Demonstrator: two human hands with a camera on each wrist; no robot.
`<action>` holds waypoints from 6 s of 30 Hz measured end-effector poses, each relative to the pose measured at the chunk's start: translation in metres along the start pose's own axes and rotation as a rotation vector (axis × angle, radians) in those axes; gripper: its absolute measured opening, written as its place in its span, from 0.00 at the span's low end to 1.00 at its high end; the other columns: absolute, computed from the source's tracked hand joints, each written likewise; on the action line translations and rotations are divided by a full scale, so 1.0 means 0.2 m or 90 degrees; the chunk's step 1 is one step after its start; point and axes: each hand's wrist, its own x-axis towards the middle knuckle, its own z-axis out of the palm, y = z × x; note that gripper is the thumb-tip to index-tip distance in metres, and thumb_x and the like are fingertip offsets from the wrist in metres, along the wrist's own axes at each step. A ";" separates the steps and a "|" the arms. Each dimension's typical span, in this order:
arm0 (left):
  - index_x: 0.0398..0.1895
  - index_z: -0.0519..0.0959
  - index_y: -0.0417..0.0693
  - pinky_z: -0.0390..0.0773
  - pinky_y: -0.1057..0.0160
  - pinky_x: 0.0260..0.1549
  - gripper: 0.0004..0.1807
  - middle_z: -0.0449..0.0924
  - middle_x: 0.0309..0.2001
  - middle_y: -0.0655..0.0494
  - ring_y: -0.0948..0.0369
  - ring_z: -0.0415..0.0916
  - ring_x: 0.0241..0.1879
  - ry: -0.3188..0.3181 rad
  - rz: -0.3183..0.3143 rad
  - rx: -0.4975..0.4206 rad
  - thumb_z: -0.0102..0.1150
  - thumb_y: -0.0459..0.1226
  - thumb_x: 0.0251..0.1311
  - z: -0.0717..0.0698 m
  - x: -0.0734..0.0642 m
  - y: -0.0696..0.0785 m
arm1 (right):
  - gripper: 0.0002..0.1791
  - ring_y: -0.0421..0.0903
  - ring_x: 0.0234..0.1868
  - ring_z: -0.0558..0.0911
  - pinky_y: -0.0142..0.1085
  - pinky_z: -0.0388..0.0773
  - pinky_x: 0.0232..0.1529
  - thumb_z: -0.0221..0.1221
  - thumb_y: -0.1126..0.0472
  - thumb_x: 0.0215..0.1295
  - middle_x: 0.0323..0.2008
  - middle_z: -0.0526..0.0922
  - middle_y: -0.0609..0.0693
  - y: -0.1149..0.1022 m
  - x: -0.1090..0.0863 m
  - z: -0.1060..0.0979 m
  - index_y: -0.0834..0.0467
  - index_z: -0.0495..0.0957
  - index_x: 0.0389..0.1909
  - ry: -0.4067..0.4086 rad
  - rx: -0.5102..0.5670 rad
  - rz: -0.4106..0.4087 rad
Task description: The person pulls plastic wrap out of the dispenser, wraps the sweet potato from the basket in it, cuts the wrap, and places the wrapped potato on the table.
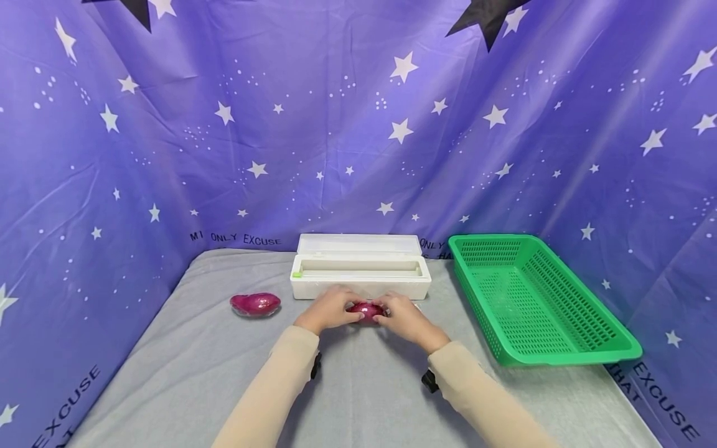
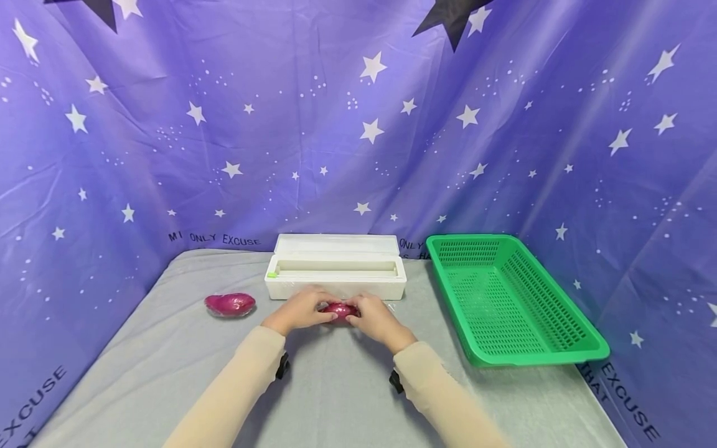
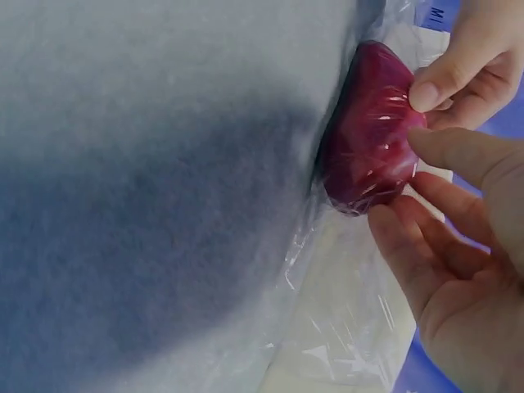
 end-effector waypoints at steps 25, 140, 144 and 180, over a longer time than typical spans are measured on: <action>0.50 0.82 0.52 0.72 0.53 0.58 0.18 0.81 0.53 0.55 0.54 0.76 0.56 0.057 -0.035 -0.018 0.73 0.41 0.57 0.00 -0.03 -0.03 | 0.07 0.40 0.28 0.77 0.36 0.77 0.34 0.71 0.65 0.57 0.27 0.82 0.47 0.05 0.14 -0.02 0.60 0.85 0.35 -0.087 0.026 0.066; 0.73 0.63 0.34 0.77 0.53 0.55 0.39 0.72 0.63 0.33 0.45 0.75 0.59 0.317 -0.372 -0.331 0.69 0.39 0.63 -0.15 -0.24 -0.39 | 0.16 0.46 0.45 0.81 0.34 0.77 0.49 0.64 0.58 0.69 0.45 0.85 0.53 -0.38 0.69 0.18 0.62 0.84 0.52 -0.035 0.126 0.032; 0.71 0.64 0.33 0.77 0.53 0.55 0.38 0.72 0.63 0.34 0.45 0.76 0.59 0.324 -0.365 -0.312 0.68 0.38 0.63 -0.14 -0.25 -0.39 | 0.14 0.47 0.46 0.82 0.34 0.78 0.49 0.64 0.59 0.68 0.46 0.85 0.53 -0.42 0.73 0.21 0.61 0.85 0.50 -0.029 0.092 0.027; 0.71 0.66 0.33 0.78 0.51 0.53 0.36 0.72 0.62 0.31 0.44 0.77 0.57 0.341 -0.344 -0.299 0.69 0.38 0.63 -0.14 -0.25 -0.39 | 0.09 0.41 0.39 0.83 0.35 0.80 0.41 0.63 0.57 0.69 0.39 0.86 0.45 -0.46 0.76 0.20 0.52 0.88 0.45 -0.052 -0.158 0.062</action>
